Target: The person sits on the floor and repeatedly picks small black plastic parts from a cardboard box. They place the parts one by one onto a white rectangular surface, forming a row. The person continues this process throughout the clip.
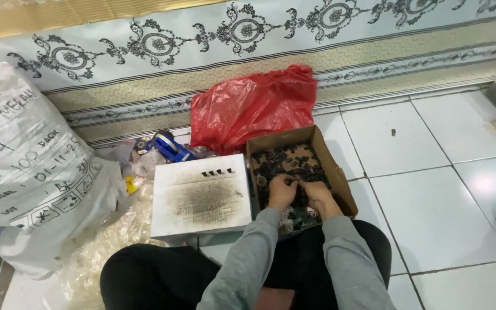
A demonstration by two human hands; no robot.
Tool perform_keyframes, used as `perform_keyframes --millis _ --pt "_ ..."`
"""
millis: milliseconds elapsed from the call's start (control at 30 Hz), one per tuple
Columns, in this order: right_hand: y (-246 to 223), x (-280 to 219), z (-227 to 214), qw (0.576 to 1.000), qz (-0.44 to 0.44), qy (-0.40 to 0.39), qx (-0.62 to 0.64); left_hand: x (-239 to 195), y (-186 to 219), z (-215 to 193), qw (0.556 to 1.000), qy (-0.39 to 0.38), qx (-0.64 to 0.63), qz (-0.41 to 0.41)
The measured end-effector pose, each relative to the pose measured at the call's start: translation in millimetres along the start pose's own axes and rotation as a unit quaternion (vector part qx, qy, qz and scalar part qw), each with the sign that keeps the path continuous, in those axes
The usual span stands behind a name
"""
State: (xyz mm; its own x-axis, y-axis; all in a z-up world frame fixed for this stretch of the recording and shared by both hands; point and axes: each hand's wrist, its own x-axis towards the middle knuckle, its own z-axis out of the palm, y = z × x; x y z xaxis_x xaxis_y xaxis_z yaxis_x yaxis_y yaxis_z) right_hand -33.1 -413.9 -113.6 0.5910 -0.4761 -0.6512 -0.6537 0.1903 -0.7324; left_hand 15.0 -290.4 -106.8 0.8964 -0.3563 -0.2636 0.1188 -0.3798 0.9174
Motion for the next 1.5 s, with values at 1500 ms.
perform_keyframes --millis 1500 --pt "-35 -290 124 0.901 -0.342 -0.264 0.041 -260 21 -250 0.883 0.128 -0.426 0.148"
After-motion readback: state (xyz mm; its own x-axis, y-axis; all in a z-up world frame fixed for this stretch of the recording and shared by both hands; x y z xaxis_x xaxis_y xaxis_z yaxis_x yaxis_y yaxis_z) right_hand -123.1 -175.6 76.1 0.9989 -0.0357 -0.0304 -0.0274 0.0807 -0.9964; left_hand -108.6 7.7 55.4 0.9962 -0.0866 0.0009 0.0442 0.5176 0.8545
